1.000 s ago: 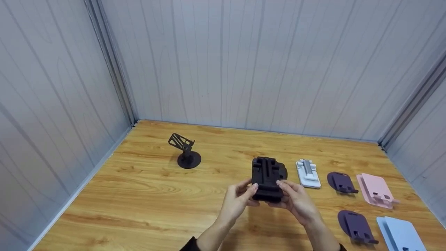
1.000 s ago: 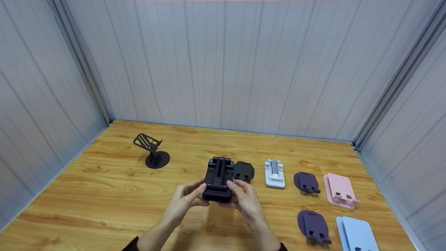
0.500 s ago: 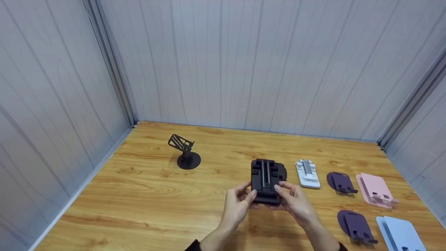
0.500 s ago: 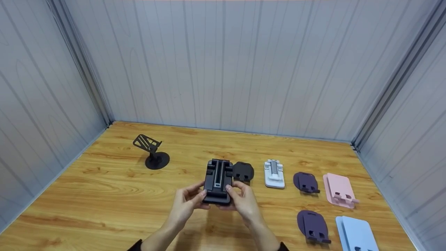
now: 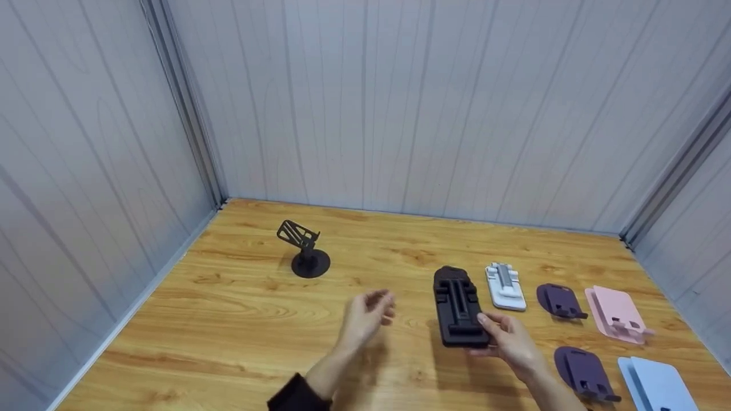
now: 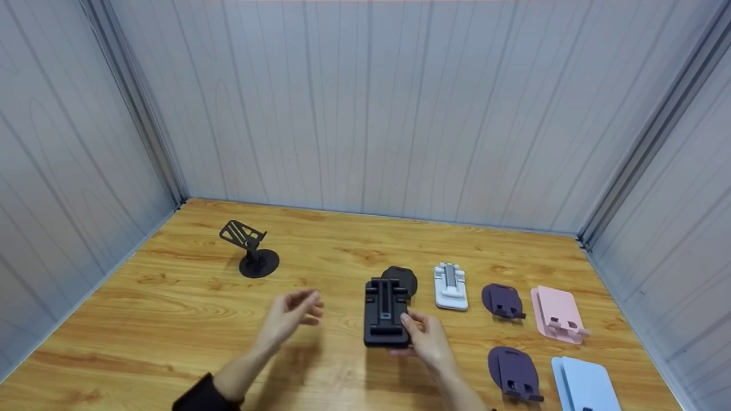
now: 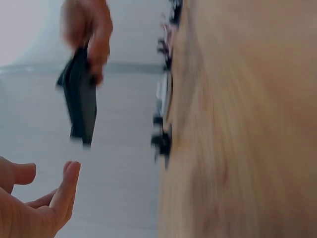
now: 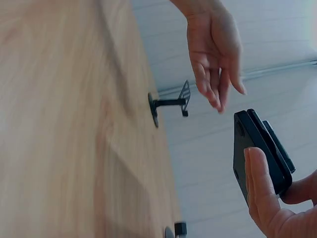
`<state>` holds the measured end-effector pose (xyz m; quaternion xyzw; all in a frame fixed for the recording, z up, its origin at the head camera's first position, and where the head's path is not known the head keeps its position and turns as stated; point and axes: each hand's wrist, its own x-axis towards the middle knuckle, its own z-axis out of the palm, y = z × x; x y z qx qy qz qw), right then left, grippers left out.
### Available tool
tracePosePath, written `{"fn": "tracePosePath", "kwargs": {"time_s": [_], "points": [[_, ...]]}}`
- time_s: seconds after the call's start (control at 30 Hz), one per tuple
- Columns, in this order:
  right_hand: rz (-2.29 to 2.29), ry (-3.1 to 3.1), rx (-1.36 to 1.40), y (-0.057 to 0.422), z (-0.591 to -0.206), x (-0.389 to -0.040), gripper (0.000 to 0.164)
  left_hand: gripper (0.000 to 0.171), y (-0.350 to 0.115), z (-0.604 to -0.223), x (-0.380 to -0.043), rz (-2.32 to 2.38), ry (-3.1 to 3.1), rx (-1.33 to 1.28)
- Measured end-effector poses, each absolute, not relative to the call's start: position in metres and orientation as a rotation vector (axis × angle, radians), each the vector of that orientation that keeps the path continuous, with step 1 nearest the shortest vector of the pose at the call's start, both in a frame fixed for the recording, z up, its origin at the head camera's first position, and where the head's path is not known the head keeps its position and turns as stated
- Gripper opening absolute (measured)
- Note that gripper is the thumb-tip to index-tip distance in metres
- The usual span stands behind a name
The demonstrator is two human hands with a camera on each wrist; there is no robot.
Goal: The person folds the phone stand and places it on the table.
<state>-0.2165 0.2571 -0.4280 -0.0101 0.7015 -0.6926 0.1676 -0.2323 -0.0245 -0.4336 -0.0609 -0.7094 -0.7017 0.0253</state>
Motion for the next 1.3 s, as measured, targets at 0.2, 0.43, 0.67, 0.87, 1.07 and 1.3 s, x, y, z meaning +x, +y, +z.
{"fn": "tracePosePath", "kwargs": {"time_s": [0.2, 0.43, 0.67, 0.87, 1.07, 1.3], "points": [[-1.867, 2.006, 0.081, 0.287, -0.433, -0.21, 0.059, 0.029, -0.075, -0.431, -0.276, -1.971, -2.147, 0.153], [-1.756, 2.051, 0.228, 0.319, -0.453, -0.208, 0.057, 0.027, -0.124, -0.428, -0.31, -1.663, -2.13, 0.406], [-1.728, 2.002, 0.282, 0.348, -0.474, -0.21, 0.062, 0.042, -0.161, -0.452, -0.367, -1.454, -2.163, 0.616], [-1.651, 2.06, 0.375, 0.342, -0.464, -0.201, 0.055, 0.042, -0.164, -0.432, -0.372, -1.637, -2.151, 0.761], [-1.653, 2.034, 0.516, 0.379, -0.52, -0.225, 0.057, 0.04, -0.152, -0.411, -0.36, -1.884, -2.004, 0.851], [-1.617, 2.061, 0.571, 0.398, -0.551, -0.242, 0.06, 0.037, -0.151, -0.416, -0.362, -2.113, -1.635, 0.833]]}}
